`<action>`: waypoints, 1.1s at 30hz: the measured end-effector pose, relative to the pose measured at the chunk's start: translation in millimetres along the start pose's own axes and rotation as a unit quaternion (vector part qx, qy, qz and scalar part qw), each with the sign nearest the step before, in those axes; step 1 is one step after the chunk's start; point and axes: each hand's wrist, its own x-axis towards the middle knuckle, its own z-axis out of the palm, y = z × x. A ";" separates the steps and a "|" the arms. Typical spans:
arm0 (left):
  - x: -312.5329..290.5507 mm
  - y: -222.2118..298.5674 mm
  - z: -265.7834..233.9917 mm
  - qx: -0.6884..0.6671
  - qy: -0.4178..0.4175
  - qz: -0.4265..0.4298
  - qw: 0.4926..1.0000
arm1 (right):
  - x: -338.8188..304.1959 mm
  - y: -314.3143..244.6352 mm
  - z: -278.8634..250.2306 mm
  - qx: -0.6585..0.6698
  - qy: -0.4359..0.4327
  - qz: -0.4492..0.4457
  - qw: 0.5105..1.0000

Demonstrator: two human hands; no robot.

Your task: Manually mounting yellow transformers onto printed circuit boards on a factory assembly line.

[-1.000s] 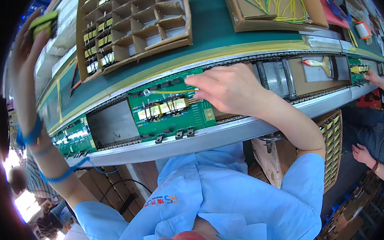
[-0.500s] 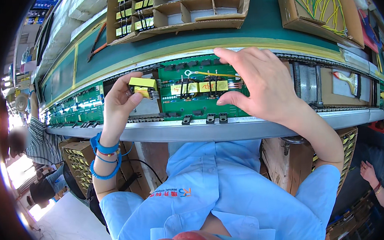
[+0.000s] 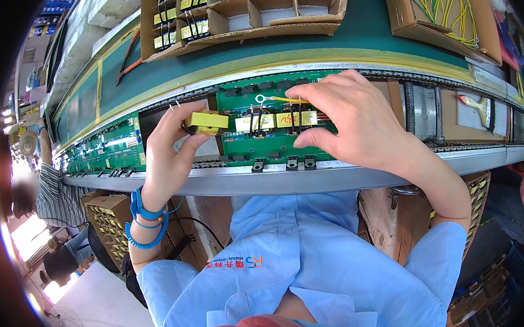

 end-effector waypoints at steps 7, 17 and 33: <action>4.6 20.7 7.7 0.237 -0.011 0.126 0.963 | 3.7 1.3 -3.7 0.062 -0.037 0.053 0.996; 12.3 26.3 12.9 0.301 -0.054 0.136 0.942 | 4.3 4.1 -3.4 0.046 -0.040 0.040 0.997; 27.4 31.6 13.2 0.322 -0.132 0.122 0.930 | 3.7 -5.6 -5.9 0.052 -0.062 0.082 0.993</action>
